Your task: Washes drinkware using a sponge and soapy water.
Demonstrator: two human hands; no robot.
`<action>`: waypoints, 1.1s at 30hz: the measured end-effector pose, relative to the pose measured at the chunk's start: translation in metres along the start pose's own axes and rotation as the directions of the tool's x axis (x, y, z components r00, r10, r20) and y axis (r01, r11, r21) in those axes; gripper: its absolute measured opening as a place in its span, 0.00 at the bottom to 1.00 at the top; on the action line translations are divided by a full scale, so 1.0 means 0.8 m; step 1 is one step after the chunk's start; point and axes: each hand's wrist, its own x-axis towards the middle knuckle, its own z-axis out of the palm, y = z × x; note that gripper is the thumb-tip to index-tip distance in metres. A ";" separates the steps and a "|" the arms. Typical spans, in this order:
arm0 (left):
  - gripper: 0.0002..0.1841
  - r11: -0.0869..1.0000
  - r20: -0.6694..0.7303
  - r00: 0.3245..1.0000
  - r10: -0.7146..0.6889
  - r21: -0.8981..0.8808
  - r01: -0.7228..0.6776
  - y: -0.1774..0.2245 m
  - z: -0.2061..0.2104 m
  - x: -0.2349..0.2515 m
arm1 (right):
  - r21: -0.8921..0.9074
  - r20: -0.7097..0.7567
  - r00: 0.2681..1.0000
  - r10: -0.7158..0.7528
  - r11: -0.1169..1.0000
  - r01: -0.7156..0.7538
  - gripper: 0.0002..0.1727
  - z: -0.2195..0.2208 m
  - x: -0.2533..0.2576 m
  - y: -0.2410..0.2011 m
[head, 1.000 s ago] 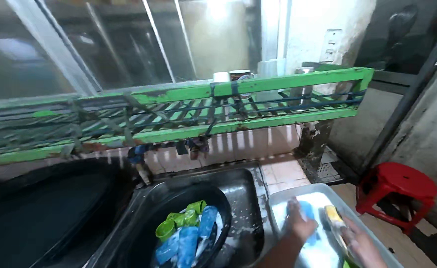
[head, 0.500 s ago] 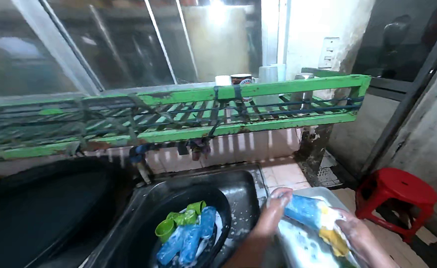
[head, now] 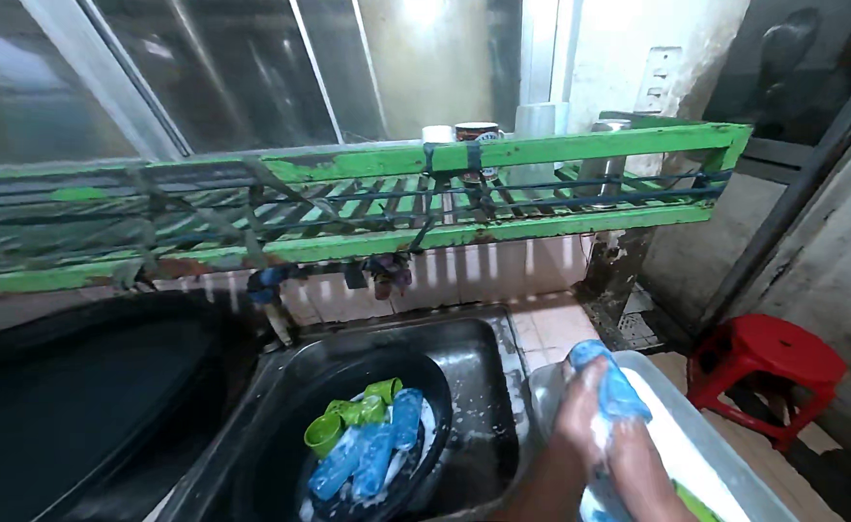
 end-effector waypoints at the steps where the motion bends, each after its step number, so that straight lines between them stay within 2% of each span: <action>1: 0.39 0.997 -0.070 0.997 0.039 0.070 -0.034 -0.009 0.008 -0.006 | -0.215 0.037 0.993 -0.116 0.969 0.122 0.19 0.009 -0.001 0.027; 2: 0.46 0.993 -0.114 0.991 0.066 0.108 -0.054 -0.016 0.015 -0.010 | -0.291 0.036 0.981 -0.188 0.937 0.191 0.18 0.015 -0.001 0.045; 3: 0.49 0.992 -0.137 0.988 0.077 0.111 -0.062 -0.017 0.018 -0.013 | -0.242 0.006 0.984 -0.179 0.954 0.175 0.19 0.014 0.003 0.048; 4: 0.48 0.995 -0.134 0.989 0.068 0.082 -0.057 -0.013 0.018 -0.012 | -0.065 -0.037 0.997 -0.070 0.996 0.068 0.21 0.010 0.009 0.037; 5: 0.45 0.999 -0.103 0.994 0.046 0.020 -0.044 -0.007 0.013 -0.010 | 0.251 -0.064 0.991 0.118 0.963 -0.098 0.22 0.001 0.014 0.016; 6: 0.38 0.997 -0.054 0.998 0.016 -0.069 -0.019 0.000 0.005 -0.007 | 0.610 -0.050 0.944 0.326 0.759 -0.230 0.18 -0.006 0.019 -0.008; 7: 0.29 0.988 0.008 1.000 -0.029 -0.154 0.030 0.008 -0.003 -0.003 | 0.827 0.011 0.871 0.490 0.486 -0.284 0.13 -0.015 0.027 -0.035; 8: 0.23 0.967 0.110 0.992 -0.060 -0.239 0.085 0.015 -0.010 0.004 | 0.884 0.044 0.846 0.531 0.373 -0.281 0.13 -0.019 0.031 -0.053; 9: 0.25 0.954 0.218 0.973 -0.075 -0.269 0.133 0.020 -0.015 0.010 | 0.836 0.003 0.883 0.469 0.483 -0.259 0.16 -0.016 0.029 -0.058; 10: 0.24 0.960 0.263 0.961 -0.082 -0.239 0.147 0.025 -0.016 0.012 | 0.645 -0.073 0.947 0.312 0.739 -0.194 0.20 -0.008 0.026 -0.048; 11: 0.20 0.978 0.233 0.970 -0.075 -0.173 0.117 0.029 -0.012 0.007 | 0.325 -0.152 0.983 0.105 0.944 -0.051 0.18 0.003 0.023 -0.031; 12: 0.23 0.995 0.143 0.989 -0.044 -0.077 0.056 0.028 -0.005 -0.002 | -0.018 -0.167 0.978 -0.127 0.992 0.126 0.16 0.012 0.017 -0.004; 13: 0.33 1.000 0.036 0.999 0.011 -0.003 -0.011 0.021 0.004 -0.010 | -0.239 -0.132 0.945 -0.298 0.935 0.261 0.14 0.015 0.012 0.022; 14: 0.41 0.997 -0.049 0.997 0.063 0.041 -0.061 0.011 0.010 -0.016 | -0.306 -0.085 0.928 -0.362 0.896 0.321 0.13 0.015 0.008 0.039; 16: 0.44 0.994 -0.130 0.986 0.101 0.048 -0.096 0.002 0.014 -0.019 | -0.195 -0.078 0.950 -0.304 0.939 0.284 0.15 0.014 0.004 0.040; 17: 0.41 0.996 -0.138 0.987 0.086 0.044 -0.081 0.005 0.011 -0.017 | -0.052 -0.084 0.978 -0.190 0.981 0.186 0.17 0.011 0.003 0.025; 18: 0.37 0.997 -0.146 0.987 0.068 0.042 -0.063 0.010 0.006 -0.012 | 0.172 -0.036 0.999 0.007 0.985 0.000 0.20 0.005 0.001 0.006; 19: 0.32 0.997 -0.153 0.986 0.067 0.040 -0.061 0.015 -0.001 -0.005 | 0.429 0.006 0.983 0.182 0.888 -0.167 0.22 0.001 0.003 -0.009; 20: 0.31 0.996 -0.155 0.985 0.077 0.060 -0.069 0.022 -0.010 0.004 | 0.648 0.066 0.954 0.292 0.714 -0.263 0.22 -0.003 0.006 -0.020; 21: 0.32 0.991 -0.159 0.982 0.107 0.097 -0.092 0.030 -0.020 0.012 | 0.786 0.142 0.929 0.342 0.531 -0.316 0.23 -0.010 0.008 -0.029; 22: 0.35 0.982 -0.171 0.973 0.157 0.127 -0.136 0.038 -0.027 0.018 | 0.850 0.220 0.910 0.352 0.388 -0.356 0.26 -0.021 0.007 -0.032; 23: 0.38 0.971 -0.182 0.960 0.212 0.151 -0.186 0.045 -0.034 0.023 | 0.873 0.270 0.895 0.354 0.303 -0.383 0.28 -0.032 0.003 -0.030; 24: 0.41 0.956 -0.181 0.949 0.259 0.185 -0.226 0.051 -0.042 0.028 | 0.876 0.289 0.889 0.354 0.276 -0.395 0.29 -0.043 -0.003 -0.023; 26: 0.44 0.913 -0.137 0.931 0.339 0.288 -0.290 0.058 -0.056 0.033 | 0.868 0.207 0.913 0.352 0.364 -0.337 0.30 -0.066 -0.011 -0.011; 28: 0.44 0.845 -0.027 0.927 0.373 0.422 -0.328 0.050 -0.056 0.026 | 0.799 0.008 0.962 0.271 0.578 -0.169 0.28 -0.080 -0.013 -0.008; 29: 0.45 0.778 0.065 0.932 0.358 0.531 -0.336 0.043 -0.049 0.017 | 0.687 -0.083 0.979 0.185 0.722 -0.078 0.28 -0.081 -0.009 -0.008; 30: 0.44 0.648 0.170 0.932 0.320 0.678 -0.346 0.034 -0.038 0.006 | 0.508 -0.148 0.986 0.079 0.861 0.007 0.28 -0.080 -0.001 -0.008; 31: 0.43 0.446 0.264 0.930 0.255 0.821 -0.356 0.027 -0.023 -0.007 | 0.300 -0.172 0.985 -0.029 0.951 0.080 0.29 -0.077 0.012 -0.004; 32: 0.42 0.205 0.336 0.927 0.167 0.908 -0.366 0.023 -0.008 -0.022 | 0.143 -0.155 0.985 -0.080 0.984 0.102 0.32 -0.074 0.027 0.001; 33: 0.43 0.026 0.374 0.923 0.091 0.926 -0.377 0.022 0.005 -0.036 | 0.084 -0.131 0.991 -0.035 0.995 0.046 0.31 -0.074 0.043 0.006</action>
